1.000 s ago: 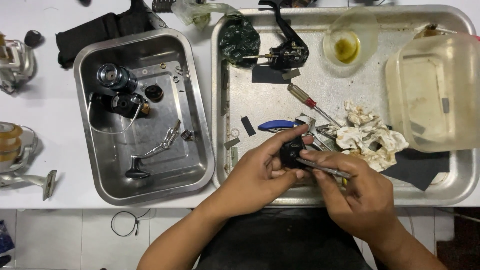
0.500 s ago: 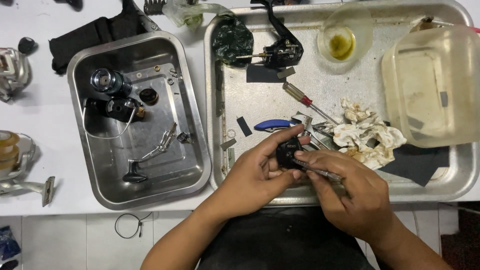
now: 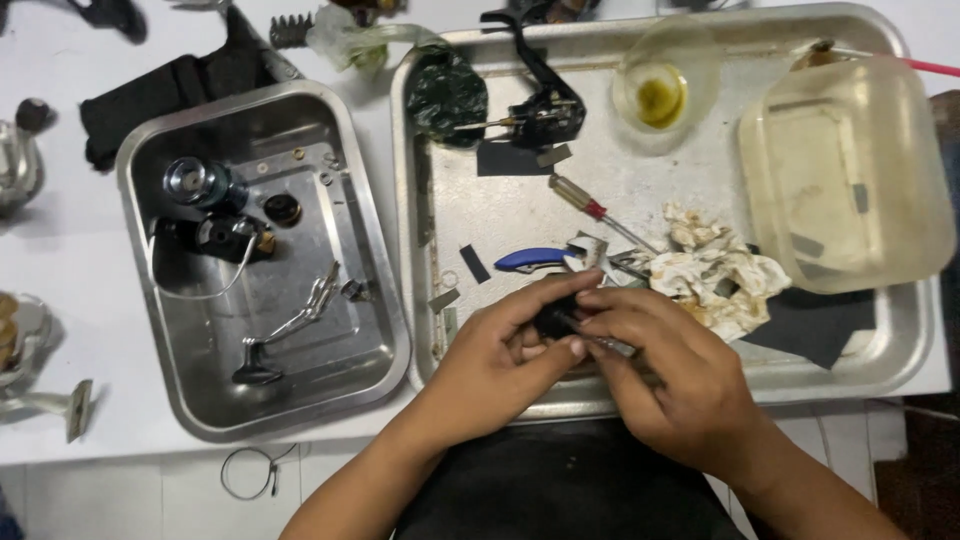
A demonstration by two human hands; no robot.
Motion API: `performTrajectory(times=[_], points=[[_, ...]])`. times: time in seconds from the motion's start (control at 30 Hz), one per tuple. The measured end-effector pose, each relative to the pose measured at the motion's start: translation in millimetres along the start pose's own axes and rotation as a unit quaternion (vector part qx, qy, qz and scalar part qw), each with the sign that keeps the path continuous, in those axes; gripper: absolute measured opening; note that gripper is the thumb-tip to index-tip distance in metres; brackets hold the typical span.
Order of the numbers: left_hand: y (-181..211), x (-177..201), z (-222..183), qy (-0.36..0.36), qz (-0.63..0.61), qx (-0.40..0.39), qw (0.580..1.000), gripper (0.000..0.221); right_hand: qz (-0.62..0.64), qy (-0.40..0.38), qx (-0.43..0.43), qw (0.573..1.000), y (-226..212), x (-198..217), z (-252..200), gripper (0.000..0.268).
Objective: Repairing a fishing reel by disassembling and reassembling its internal components using hand tools.
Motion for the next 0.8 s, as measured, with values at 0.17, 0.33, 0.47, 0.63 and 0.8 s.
performTrajectory(times=[0.17,0.33,0.47,0.63,0.8], points=[[5.4,7.9,5.2,0.021,0.201,-0.081,0.976,0.044,0.046,0.031,0.002,0.998,-1.1,11.1,9.5,0.012],[6.0,8.2,7.2,0.037,0.252,-0.07,0.964,0.035,0.054,0.048,0.009,0.997,5.5,13.0,3.9,0.021],[8.3,10.1,8.7,0.056,0.234,-0.064,0.968,0.025,0.002,0.041,0.012,0.999,18.6,25.3,1.1,0.04],[12.6,15.3,14.2,0.078,0.208,-0.031,0.975,0.026,-0.221,0.152,-0.2,0.942,148.7,146.7,-48.5,0.026],[26.3,5.9,25.9,0.087,0.27,-0.041,0.958,0.032,-0.446,-0.156,-0.333,0.816,279.7,129.5,-57.5,0.044]])
Point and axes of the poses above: each hand's wrist, its own z-axis towards the middle knuckle, its own x-axis out of the back of the hand, y = z × x, the point moved 9 cm from there along z, towards the middle knuckle, and after that the axes turned 15 degrees about -z, right-handed, at the moved point
